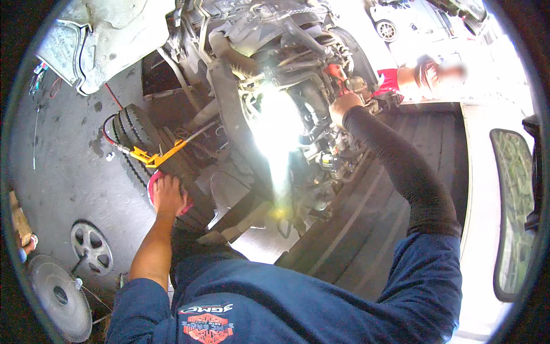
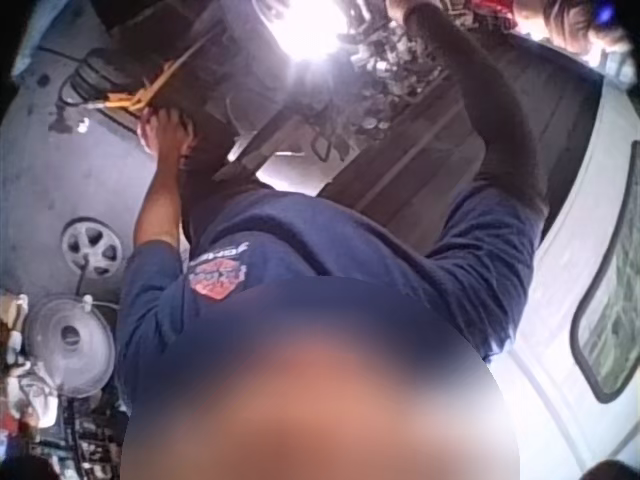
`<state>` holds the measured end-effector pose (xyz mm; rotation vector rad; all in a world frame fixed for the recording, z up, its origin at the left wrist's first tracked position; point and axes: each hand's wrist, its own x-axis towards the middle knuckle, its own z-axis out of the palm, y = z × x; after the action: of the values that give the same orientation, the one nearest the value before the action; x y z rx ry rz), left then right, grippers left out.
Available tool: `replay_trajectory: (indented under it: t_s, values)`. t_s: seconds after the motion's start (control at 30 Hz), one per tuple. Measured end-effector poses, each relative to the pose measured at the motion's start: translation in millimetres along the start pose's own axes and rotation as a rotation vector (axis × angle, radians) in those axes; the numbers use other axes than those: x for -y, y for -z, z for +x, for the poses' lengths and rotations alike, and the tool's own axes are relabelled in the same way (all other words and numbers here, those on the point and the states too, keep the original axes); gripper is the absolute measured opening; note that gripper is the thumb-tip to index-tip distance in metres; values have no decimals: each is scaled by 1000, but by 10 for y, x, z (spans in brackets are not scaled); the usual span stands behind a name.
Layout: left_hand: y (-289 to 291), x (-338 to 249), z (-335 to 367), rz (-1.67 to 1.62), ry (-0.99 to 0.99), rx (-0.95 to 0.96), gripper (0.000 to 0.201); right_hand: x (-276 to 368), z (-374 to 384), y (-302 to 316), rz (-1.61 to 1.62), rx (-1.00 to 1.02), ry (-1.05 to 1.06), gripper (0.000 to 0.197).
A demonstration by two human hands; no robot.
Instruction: The person works on a car engine with the hood open, using a wrench to tighten bolts on the engine block. They repeatedly reach for tools from a nearby toolbox and apply them to different parts of the engine.
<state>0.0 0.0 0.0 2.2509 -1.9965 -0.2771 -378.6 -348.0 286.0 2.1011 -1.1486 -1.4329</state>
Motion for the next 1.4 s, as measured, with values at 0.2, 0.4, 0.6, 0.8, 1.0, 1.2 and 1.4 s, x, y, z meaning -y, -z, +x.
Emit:
replay_trajectory:
  t_s: [0.2,0.4,0.6,0.8,1.0,1.2,1.4]
  values:
    - [-24,-106,39,-38,-2,9,39,47,146,100,-86,-22,1,30]
    - [29,-6,26,-20,-13,-15,39,-93,2,-85,78,-63,-85,28]
    - [59,-5,39,-40,11,43,40,-161,-382,-416,85,-231,-32,22]
    - [47,-8,31,-39,18,65,40,-81,-610,-761,237,-198,-156,25]
    - [7,13,4,-86,-43,-86,35,13,-846,-1088,420,-340,-221,26]
    - [413,-215,158,-294,34,-126,32,-133,-560,-863,327,-208,-147,22]
    - [1109,-1884,1081,-995,-353,-125,50,-243,-312,-171,491,-123,-163,28]
